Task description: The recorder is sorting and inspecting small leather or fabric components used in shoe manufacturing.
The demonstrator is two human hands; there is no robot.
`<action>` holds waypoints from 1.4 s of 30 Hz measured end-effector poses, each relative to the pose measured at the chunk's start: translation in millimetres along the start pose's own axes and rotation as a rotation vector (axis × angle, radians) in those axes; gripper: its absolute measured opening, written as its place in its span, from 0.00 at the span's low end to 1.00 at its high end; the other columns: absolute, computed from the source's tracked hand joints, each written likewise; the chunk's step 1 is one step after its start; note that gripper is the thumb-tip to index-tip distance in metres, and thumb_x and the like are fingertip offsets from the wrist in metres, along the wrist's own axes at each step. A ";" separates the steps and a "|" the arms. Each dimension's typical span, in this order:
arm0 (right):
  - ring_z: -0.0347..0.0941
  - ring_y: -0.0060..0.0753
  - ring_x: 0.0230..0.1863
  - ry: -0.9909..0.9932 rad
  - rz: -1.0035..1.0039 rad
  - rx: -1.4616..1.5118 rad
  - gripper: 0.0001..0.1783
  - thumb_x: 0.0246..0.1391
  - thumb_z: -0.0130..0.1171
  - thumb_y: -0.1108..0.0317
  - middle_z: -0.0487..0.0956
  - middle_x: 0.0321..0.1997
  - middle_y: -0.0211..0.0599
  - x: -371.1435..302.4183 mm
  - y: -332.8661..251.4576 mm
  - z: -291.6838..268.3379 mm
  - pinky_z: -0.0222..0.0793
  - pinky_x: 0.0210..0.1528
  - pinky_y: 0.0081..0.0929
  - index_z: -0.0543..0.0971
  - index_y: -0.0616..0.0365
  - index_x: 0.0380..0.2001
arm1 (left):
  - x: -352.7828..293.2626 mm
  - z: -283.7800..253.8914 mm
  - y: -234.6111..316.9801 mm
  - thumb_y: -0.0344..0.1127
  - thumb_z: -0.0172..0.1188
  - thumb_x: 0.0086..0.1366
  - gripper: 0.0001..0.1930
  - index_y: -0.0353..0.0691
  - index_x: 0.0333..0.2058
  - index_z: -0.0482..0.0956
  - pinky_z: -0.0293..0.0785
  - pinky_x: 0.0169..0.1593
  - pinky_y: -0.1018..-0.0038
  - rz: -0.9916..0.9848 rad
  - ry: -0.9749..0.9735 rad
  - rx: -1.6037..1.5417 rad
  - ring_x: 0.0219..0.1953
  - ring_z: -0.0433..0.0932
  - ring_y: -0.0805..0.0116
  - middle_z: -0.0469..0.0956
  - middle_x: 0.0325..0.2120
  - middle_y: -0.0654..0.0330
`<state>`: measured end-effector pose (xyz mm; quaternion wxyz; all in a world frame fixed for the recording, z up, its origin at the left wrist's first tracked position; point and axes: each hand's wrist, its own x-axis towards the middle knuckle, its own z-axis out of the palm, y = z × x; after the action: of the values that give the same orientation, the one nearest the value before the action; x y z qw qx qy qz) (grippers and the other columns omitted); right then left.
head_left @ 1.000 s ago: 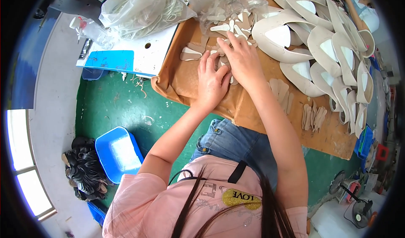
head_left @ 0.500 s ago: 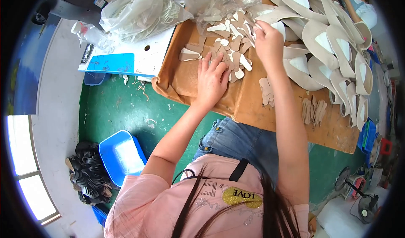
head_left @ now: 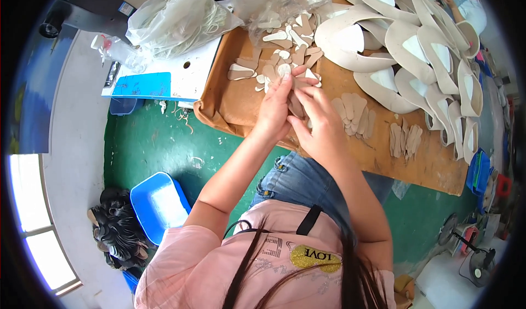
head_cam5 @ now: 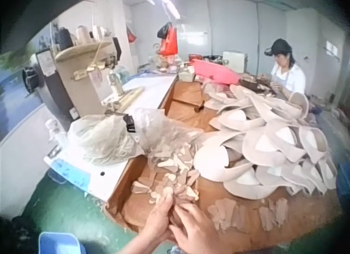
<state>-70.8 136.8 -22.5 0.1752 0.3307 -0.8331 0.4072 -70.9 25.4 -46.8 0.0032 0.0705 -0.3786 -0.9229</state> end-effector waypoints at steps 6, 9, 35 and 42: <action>0.69 0.24 0.20 -0.038 0.272 0.555 0.11 0.43 0.55 0.75 0.72 0.27 0.33 4.2 20.7 -28.0 0.64 0.20 0.19 0.74 0.60 0.33 | -12.2 -2.2 6.4 0.47 0.39 0.63 0.21 0.34 0.43 0.65 0.73 0.39 0.71 -0.329 -0.111 -0.074 0.35 0.75 0.65 0.73 0.32 0.53; 0.68 0.28 0.22 -0.146 0.201 0.315 0.12 0.41 0.56 0.75 0.70 0.28 0.34 6.6 20.1 -27.8 0.65 0.24 0.23 0.73 0.59 0.34 | -12.1 2.3 1.2 0.47 0.37 0.63 0.20 0.35 0.42 0.65 0.74 0.38 0.71 -0.363 0.026 -0.028 0.35 0.75 0.64 0.73 0.32 0.52; 0.69 0.19 0.18 0.012 0.742 0.720 0.06 0.43 0.57 0.75 0.75 0.20 0.36 -35.5 22.8 -2.6 0.66 0.22 0.17 0.72 0.65 0.26 | -8.9 2.0 -3.4 0.27 0.38 0.62 0.13 0.35 0.46 0.57 0.61 0.54 0.62 -0.154 0.061 -0.397 0.50 0.63 0.52 0.64 0.44 0.44; 0.70 0.39 0.17 0.254 0.433 0.031 0.03 0.42 0.54 0.77 0.73 0.18 0.42 -15.3 37.4 -69.5 0.64 0.20 0.27 0.74 0.63 0.24 | -17.9 -5.5 27.5 0.26 0.41 0.60 0.13 0.32 0.44 0.60 0.68 0.47 0.64 -0.059 0.180 -0.262 0.43 0.69 0.53 0.68 0.37 0.46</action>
<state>-84.1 215.0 -9.9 0.1823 0.0933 -0.8495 0.4861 -53.7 3.0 -29.1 0.0194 0.1629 -0.2510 -0.9540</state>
